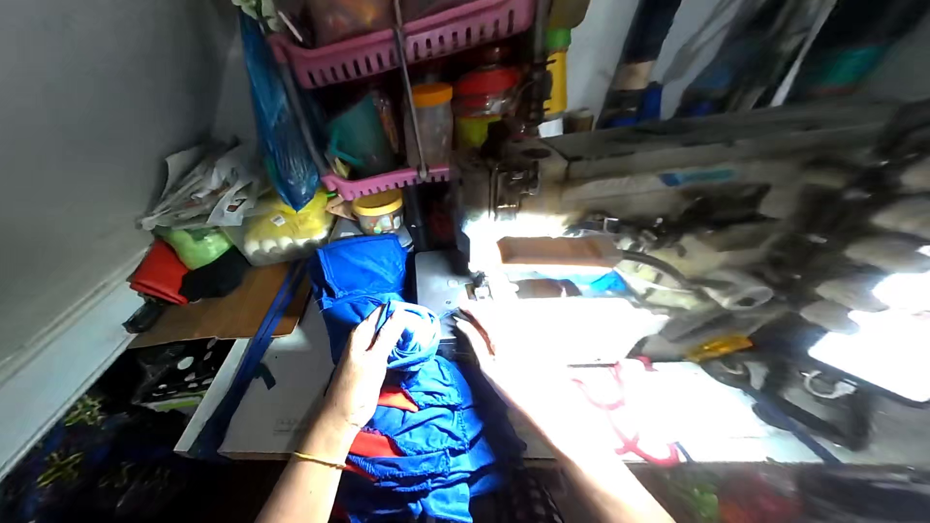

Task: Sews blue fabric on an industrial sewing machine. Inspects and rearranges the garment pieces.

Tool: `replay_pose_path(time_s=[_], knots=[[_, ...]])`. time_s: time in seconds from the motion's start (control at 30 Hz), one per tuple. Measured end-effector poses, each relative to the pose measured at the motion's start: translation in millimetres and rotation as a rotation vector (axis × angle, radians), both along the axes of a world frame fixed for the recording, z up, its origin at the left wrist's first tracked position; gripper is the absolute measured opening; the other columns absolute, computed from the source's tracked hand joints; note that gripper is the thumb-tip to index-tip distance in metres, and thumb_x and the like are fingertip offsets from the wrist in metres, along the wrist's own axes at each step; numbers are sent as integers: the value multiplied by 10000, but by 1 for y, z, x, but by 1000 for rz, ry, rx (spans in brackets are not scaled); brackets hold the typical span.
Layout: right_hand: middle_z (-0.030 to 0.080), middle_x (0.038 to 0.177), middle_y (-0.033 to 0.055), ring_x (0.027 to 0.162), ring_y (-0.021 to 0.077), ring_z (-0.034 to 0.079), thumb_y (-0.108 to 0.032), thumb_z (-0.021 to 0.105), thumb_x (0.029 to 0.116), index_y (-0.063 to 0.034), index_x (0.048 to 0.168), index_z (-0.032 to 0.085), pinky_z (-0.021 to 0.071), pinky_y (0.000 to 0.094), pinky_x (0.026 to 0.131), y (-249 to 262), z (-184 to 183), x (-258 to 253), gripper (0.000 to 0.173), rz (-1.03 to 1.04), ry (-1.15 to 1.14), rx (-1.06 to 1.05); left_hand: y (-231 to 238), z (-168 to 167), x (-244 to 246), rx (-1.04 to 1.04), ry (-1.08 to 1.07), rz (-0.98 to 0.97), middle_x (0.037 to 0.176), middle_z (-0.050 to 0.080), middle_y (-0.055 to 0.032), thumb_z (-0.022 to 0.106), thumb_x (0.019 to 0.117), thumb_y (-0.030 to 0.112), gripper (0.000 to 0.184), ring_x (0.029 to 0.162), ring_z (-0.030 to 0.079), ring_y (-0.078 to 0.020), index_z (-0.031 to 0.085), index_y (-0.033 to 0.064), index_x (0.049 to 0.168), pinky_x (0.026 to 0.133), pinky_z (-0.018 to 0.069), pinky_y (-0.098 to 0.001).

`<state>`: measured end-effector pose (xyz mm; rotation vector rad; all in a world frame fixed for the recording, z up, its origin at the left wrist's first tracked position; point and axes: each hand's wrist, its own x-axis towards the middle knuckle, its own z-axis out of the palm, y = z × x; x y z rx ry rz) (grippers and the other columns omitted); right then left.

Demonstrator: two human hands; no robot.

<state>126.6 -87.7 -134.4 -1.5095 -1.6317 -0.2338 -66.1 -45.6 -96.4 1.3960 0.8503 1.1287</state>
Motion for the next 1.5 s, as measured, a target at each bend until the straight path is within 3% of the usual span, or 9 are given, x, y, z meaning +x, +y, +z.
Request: replay_pose_path(time_s=[0.47, 0.57, 0.67, 0.83, 0.97, 1.07, 1.23, 1.4, 1.5], knots=[[728, 948, -27, 872, 24, 672, -482, 694, 915, -104, 1080, 746, 574, 257, 805, -51, -2, 27, 416, 331, 521, -416, 0, 37, -81, 284, -94, 136, 929, 720, 51, 462, 1074, 349, 301, 881, 684, -69, 711, 185, 1030, 820, 581, -280], [733, 929, 75, 849, 157, 690, -380, 620, 967, -65, 1082, 752, 563, 405, 805, -72, -27, 48, 360, 131, 373, -481, 16, 57, -139, 389, -167, 708, 1205, 626, 78, 387, 1083, 152, 260, 1071, 619, -46, 521, 148, 1306, 933, 522, -275], [736, 1021, 147, 937, 267, 710, -391, 565, 1030, -48, 1193, 719, 549, 517, 880, -61, -34, 44, 410, 54, 335, -648, -17, 39, -127, 510, 226, 671, 1477, 470, -18, 468, 1057, 216, 494, 1292, 496, -65, 361, 49, 1509, 1074, 441, -308], [717, 948, 118, 913, 221, 681, -381, 633, 985, -34, 1098, 730, 539, 467, 855, -50, -26, 13, 378, 155, 420, -673, -73, -47, -36, 825, 721, 181, 1139, 743, 40, 520, 1039, 412, 325, 1221, 624, -154, 762, 196, 1059, 1122, 384, -503], [697, 904, 74, 802, 52, 645, -287, 638, 984, -36, 995, 719, 547, 193, 729, -118, 2, -6, 264, 251, 342, -205, -56, -92, -68, 964, 582, 185, 739, 592, -18, 451, 1061, 349, 413, 889, 602, -154, 570, 154, 716, 1029, 367, -364], [710, 998, 155, 880, 208, 708, -101, 686, 958, -36, 1074, 721, 595, 354, 752, -149, -22, -15, 138, 570, 253, -372, -51, -109, -83, 988, 502, 209, 627, 458, -16, 428, 1069, 368, 451, 758, 545, -127, 444, 159, 670, 992, 361, -305], [702, 839, 8, 771, 36, 650, -162, 599, 971, -49, 941, 752, 553, 234, 715, -125, -50, 13, 192, 437, 511, -536, -55, -99, -79, 908, 478, 198, 726, 544, -9, 445, 1067, 382, 420, 864, 563, -118, 546, 147, 734, 992, 364, -311], [723, 1022, 5, 917, 60, 664, -345, 605, 1007, -107, 1184, 718, 550, 284, 838, -55, -27, 11, 318, 350, 579, -670, -96, -81, -49, 841, 619, 481, 1304, 611, -3, 452, 1059, 436, 290, 1349, 479, -166, 635, 255, 1193, 1178, 300, -449], [669, 822, -42, 717, 18, 631, -301, 676, 955, -134, 1076, 676, 543, 195, 670, -48, -10, -14, 206, 535, 980, -774, -88, -84, -37, 875, 672, 486, 1300, 666, -25, 476, 1049, 350, 272, 1356, 505, -232, 719, 241, 993, 1170, 299, -515]])
